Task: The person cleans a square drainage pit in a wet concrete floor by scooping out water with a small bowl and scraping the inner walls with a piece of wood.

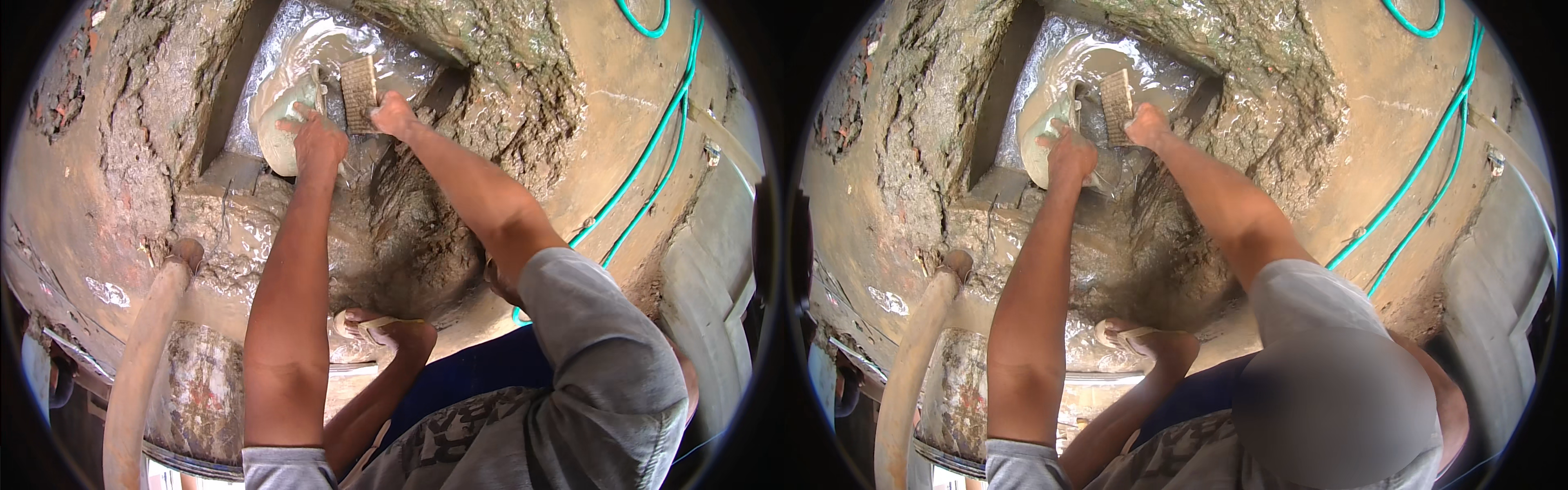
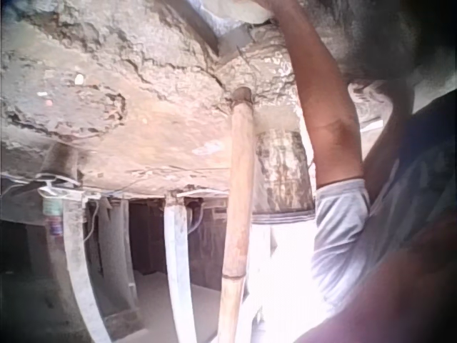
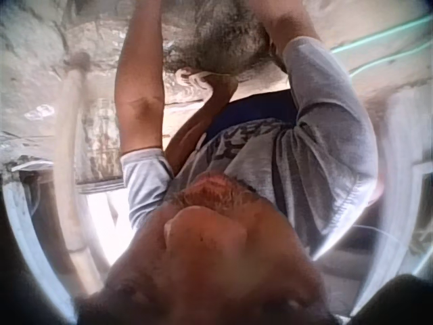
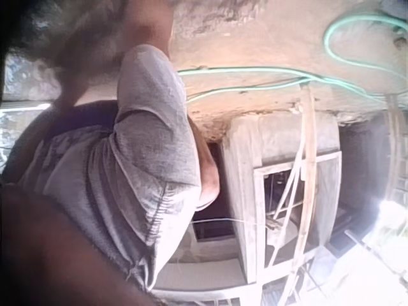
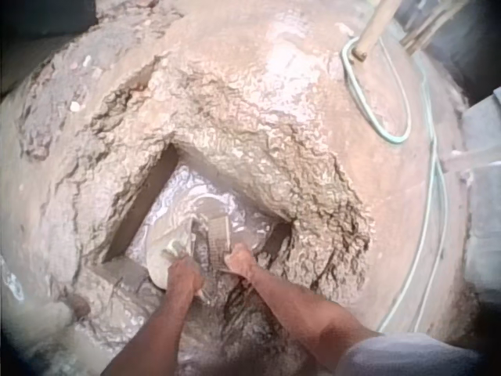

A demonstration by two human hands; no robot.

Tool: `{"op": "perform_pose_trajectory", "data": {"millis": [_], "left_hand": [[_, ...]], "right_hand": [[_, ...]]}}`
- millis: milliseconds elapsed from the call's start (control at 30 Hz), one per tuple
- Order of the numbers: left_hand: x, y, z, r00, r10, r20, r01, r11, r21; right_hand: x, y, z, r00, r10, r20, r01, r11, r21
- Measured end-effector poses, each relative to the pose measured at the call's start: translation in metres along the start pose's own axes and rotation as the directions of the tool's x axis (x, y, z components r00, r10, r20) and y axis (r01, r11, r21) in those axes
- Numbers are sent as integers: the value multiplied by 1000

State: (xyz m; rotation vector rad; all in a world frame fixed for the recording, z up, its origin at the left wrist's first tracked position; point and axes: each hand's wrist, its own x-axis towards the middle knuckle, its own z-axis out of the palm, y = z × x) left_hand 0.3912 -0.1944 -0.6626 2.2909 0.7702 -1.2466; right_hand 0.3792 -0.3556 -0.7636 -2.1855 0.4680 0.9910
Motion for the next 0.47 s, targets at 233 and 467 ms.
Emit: {"op": "perform_pose_trajectory", "data": {"millis": [233, 467], "left_hand": [[-9, 13, -11, 999, -20, 44, 14, 993, 120], [-20, 13, -11, 1000, -1, -31, 8, 978, 207]], "right_hand": [[1, -16, -29, 978, -142, -155, 36, 840, -541], [-15, -34, 51, 994, -67, -85, 31, 927, -374]]}}
